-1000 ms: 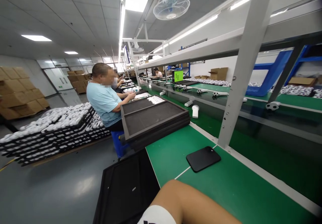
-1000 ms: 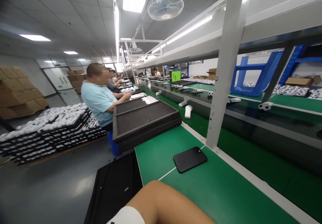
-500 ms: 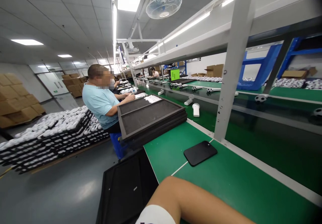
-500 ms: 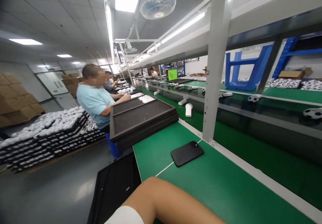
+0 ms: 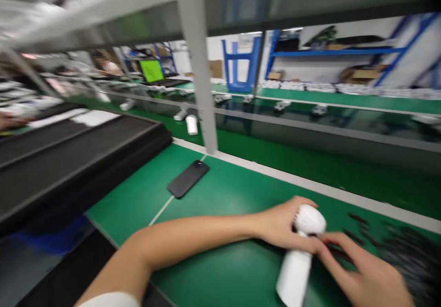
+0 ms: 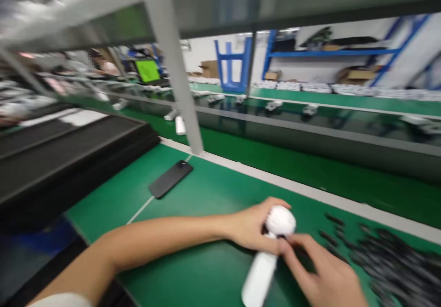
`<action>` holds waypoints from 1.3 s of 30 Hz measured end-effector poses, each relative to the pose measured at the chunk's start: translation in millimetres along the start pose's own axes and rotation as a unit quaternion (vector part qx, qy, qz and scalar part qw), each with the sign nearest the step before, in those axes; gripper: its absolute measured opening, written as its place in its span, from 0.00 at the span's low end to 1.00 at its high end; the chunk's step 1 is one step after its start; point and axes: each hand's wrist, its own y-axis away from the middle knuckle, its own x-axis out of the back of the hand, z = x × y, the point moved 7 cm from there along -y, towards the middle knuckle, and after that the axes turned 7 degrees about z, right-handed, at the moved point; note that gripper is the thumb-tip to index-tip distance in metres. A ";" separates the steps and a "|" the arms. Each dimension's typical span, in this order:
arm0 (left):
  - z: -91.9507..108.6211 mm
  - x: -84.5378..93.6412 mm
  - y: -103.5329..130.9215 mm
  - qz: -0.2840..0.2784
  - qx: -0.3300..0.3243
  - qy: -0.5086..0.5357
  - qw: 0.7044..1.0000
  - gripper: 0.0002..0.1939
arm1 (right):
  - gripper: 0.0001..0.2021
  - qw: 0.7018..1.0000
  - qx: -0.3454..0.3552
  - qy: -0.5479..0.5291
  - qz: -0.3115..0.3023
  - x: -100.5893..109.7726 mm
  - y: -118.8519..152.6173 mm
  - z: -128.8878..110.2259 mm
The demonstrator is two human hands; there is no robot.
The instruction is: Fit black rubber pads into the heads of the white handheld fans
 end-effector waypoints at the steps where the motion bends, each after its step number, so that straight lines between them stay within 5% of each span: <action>1: -1.8 1.5 0.3 -0.008 -0.002 -0.007 1.000 0.48 | 0.15 1.000 -0.006 0.014 -0.019 4.7 3.5 3.9; 6: 3.1 7.9 6.6 -0.012 0.034 -0.027 0.999 0.28 | 0.07 0.999 -0.012 0.006 -0.047 4.0 3.1 4.7; 13: 6.3 5.5 7.6 -0.003 0.043 -0.034 0.999 0.26 | 0.05 0.997 -0.008 -0.049 -0.062 -2.9 4.9 4.8; 20: 3.5 6.2 7.8 -0.002 0.042 -0.032 0.999 0.25 | 0.09 0.995 0.073 0.029 -0.058 -1.2 6.1 -4.6; 31: 1.6 8.4 7.2 0.005 0.060 0.008 0.998 0.25 | 0.05 0.977 -0.100 -0.175 -0.073 5.6 6.4 12.7; 39: 2.6 7.9 7.7 0.003 0.061 0.013 0.998 0.24 | 0.07 0.962 -0.168 -0.197 -0.091 -0.5 7.0 21.2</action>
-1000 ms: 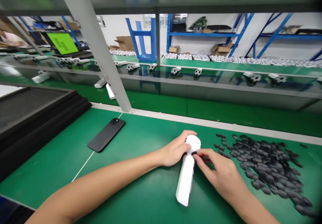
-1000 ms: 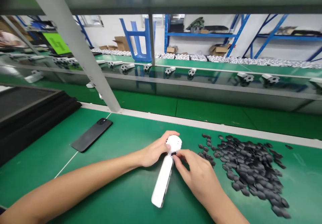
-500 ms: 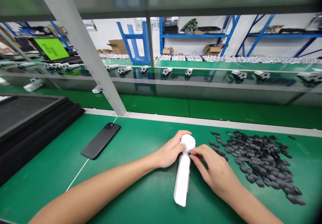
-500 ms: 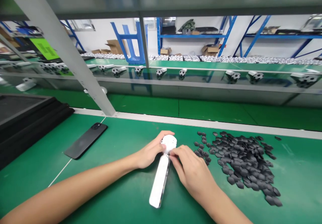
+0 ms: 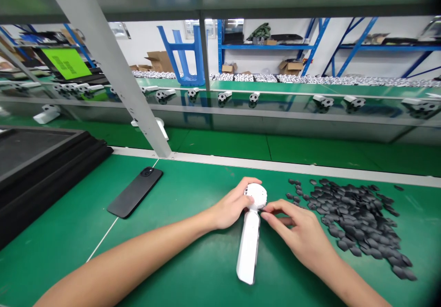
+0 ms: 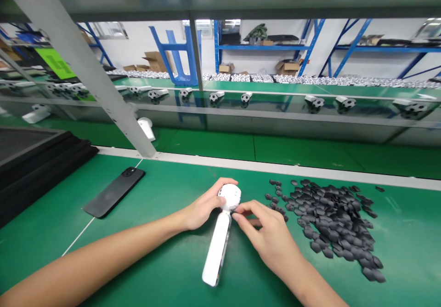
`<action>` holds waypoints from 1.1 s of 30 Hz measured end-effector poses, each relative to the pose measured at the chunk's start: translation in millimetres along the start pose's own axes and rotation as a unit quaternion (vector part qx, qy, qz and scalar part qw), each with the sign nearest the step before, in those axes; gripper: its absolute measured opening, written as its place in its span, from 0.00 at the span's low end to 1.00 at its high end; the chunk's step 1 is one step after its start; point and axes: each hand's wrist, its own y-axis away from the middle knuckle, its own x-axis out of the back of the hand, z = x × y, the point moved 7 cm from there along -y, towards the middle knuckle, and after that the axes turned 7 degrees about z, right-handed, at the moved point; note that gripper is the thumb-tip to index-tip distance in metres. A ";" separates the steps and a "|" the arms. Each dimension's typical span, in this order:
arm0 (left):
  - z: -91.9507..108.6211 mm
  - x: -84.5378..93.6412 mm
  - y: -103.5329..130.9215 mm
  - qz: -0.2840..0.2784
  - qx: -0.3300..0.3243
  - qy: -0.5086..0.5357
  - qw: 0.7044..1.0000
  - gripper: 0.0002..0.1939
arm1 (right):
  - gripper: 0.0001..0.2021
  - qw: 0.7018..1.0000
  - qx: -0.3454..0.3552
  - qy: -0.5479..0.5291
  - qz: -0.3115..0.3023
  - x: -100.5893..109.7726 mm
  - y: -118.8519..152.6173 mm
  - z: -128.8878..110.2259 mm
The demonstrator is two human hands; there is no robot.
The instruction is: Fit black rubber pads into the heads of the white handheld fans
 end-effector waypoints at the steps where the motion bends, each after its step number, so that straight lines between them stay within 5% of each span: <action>1: -0.6 -0.2 0.0 0.000 -0.001 -0.006 1.000 0.25 | 0.07 1.000 -0.016 -0.005 0.006 -0.1 -1.2 1.7; 7: 1.0 -3.9 -1.5 0.005 -0.017 -0.046 0.999 0.24 | 0.09 0.996 -0.085 -0.010 -0.008 2.1 -7.7 1.1; 14: 2.3 -10.3 -2.2 0.007 -0.027 -0.066 0.997 0.33 | 0.08 0.996 -0.081 0.020 -0.015 5.1 -10.7 -8.5; 19: 0.0 -13.5 -0.4 0.013 0.001 -0.051 0.999 0.43 | 0.09 0.997 -0.055 0.047 0.014 4.9 -10.8 -1.6; 28: 2.3 -12.4 -0.1 0.008 -0.009 -0.039 0.999 0.39 | 0.07 0.994 0.043 0.100 0.022 -2.0 -8.7 -0.7; 33: -3.3 -9.4 -4.6 -0.039 0.006 0.039 0.998 0.34 | 0.08 0.987 0.105 0.113 -0.045 12.4 -17.3 -9.3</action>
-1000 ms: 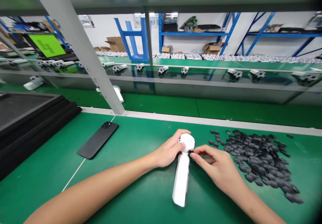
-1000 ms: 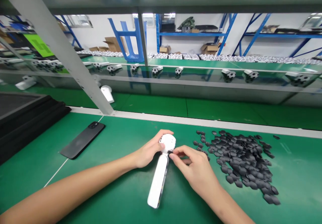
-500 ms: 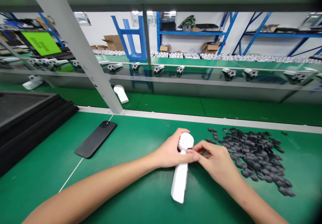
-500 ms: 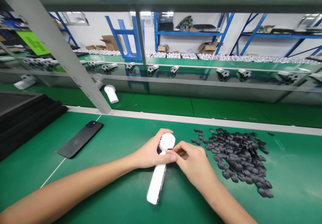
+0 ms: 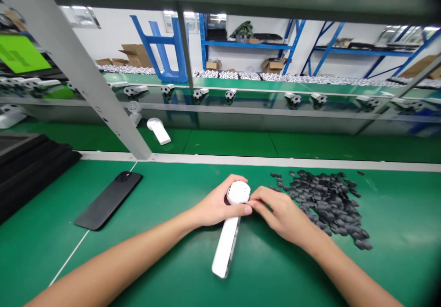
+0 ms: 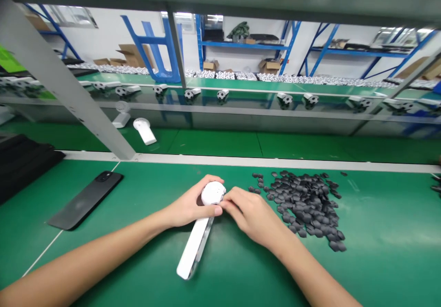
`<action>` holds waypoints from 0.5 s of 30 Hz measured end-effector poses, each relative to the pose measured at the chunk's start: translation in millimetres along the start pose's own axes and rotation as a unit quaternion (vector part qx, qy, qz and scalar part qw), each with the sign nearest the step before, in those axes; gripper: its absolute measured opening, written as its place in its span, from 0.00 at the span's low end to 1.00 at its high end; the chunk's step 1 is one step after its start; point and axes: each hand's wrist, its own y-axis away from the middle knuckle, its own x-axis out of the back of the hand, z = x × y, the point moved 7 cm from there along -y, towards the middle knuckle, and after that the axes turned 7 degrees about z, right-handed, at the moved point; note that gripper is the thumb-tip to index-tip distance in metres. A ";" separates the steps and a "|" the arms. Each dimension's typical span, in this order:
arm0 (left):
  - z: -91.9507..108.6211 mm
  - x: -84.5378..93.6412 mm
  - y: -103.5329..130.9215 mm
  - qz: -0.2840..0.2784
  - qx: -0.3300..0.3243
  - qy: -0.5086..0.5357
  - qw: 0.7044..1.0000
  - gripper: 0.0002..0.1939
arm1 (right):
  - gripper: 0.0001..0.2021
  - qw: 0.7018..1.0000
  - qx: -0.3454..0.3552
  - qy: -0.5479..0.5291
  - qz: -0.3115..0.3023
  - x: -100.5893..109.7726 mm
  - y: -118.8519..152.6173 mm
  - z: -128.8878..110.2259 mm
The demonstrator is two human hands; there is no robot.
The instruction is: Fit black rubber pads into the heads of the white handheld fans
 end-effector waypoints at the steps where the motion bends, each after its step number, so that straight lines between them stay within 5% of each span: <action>1: -1.7 2.0 -1.1 0.002 0.002 0.013 1.000 0.34 | 0.10 1.000 -0.011 0.011 0.006 10.3 -0.9 6.2; 7: -10.1 7.6 -2.9 0.025 0.026 0.049 0.998 0.31 | 0.12 0.977 -0.089 0.191 0.020 57.8 3.8 59.7; 15: -5.5 13.5 1.1 0.058 0.020 0.055 0.997 0.30 | 0.11 0.961 -0.063 0.270 -0.010 42.8 3.2 72.4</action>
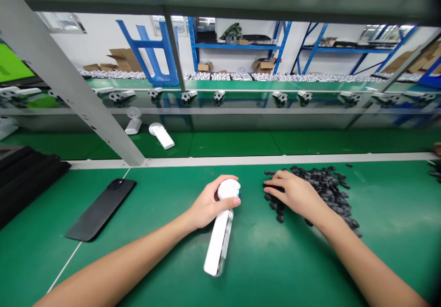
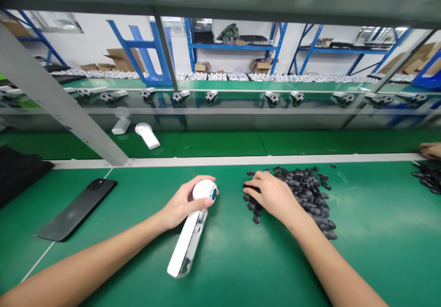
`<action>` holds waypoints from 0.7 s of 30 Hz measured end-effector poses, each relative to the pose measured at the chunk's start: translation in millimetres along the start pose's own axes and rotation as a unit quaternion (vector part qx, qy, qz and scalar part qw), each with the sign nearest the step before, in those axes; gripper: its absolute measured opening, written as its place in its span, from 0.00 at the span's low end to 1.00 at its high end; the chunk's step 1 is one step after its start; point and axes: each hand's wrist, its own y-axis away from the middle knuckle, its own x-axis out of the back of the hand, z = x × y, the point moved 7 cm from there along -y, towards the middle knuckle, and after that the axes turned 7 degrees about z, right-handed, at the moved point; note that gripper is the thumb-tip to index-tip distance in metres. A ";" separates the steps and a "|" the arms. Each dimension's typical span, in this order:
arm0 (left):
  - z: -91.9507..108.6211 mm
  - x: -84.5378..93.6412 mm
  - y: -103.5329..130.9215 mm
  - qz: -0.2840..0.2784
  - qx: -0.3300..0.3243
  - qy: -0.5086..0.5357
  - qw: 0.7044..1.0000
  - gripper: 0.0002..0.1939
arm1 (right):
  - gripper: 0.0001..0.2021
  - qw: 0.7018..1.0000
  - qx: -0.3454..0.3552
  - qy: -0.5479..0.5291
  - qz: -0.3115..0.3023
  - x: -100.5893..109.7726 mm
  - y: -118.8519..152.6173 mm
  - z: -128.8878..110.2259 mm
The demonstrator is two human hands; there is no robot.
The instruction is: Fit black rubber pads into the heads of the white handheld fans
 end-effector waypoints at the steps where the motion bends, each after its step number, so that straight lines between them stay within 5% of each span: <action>1: 0.4 0.5 0.1 0.003 0.002 -0.001 1.000 0.29 | 0.10 1.000 0.006 0.005 0.004 -0.7 -0.8 -2.2; 8: 6.4 -4.3 1.1 0.046 0.016 0.070 0.996 0.31 | 0.10 0.985 -0.039 -0.139 0.096 21.2 -3.4 -22.8; 13: 35.1 -13.2 12.8 0.050 -0.044 0.127 0.990 0.31 | 0.11 0.924 -0.066 -0.372 0.064 28.3 8.1 -57.6; 18: 62.1 -20.1 31.3 0.058 -0.108 -0.067 0.990 0.31 | 0.13 0.848 -0.087 -0.520 0.050 27.4 16.7 -80.2; 21: 67.2 -26.4 35.8 0.052 -0.112 -0.165 0.979 0.30 | 0.12 0.844 -0.094 -0.526 0.038 23.8 18.5 -85.8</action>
